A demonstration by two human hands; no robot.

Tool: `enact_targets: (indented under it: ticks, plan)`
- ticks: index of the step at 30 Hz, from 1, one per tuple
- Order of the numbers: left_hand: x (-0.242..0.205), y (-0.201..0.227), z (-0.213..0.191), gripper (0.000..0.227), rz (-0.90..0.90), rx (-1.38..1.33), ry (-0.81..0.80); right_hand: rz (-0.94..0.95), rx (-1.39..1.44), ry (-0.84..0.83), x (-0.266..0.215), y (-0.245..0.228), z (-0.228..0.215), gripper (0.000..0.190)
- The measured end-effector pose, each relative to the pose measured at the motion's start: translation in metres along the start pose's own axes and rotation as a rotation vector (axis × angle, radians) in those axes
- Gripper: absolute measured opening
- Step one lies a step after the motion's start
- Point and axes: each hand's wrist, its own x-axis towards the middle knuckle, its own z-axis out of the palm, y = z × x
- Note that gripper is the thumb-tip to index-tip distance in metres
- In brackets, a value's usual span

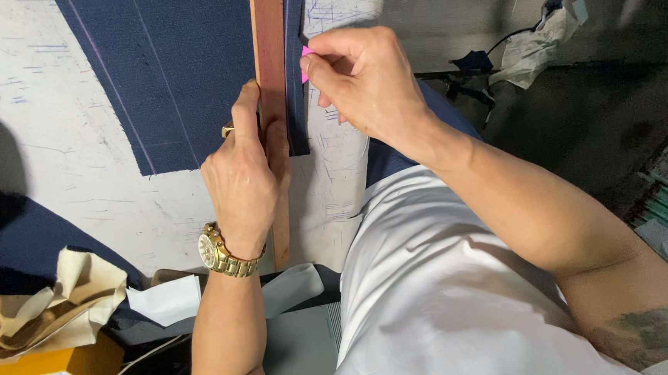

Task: The person marks patterns on dark blue fabric using pink tailor's chalk and a wooden ruler. They align the ruler with existing markings, draw new lines, and reposition the fabric on a work table.

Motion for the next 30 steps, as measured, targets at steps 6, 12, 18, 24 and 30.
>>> enact_targets:
  ticks: [6,12,18,24,30]
  plan:
    - [-0.001,0.000,-0.001,0.039,-0.008,-0.013,-0.009,-0.018,-0.002,-0.003,0.004,0.003,0.002,0.029]
    - [-0.002,0.000,0.003,0.040,-0.017,0.007,0.008,-0.056,-0.003,0.016,0.005,0.004,0.002,0.026]
    - [-0.004,0.001,0.008,0.042,0.005,0.099,0.054,-0.110,-0.079,-0.027,0.000,0.009,0.006,0.033]
    - [-0.004,0.006,0.005,0.040,-0.023,0.125,0.104,-0.236,-0.190,-0.083,-0.035,0.070,0.029,0.011]
    - [-0.051,-0.028,-0.024,0.049,-0.228,0.042,0.244,-0.017,-0.135,-0.171,-0.045,0.076,-0.023,0.017]
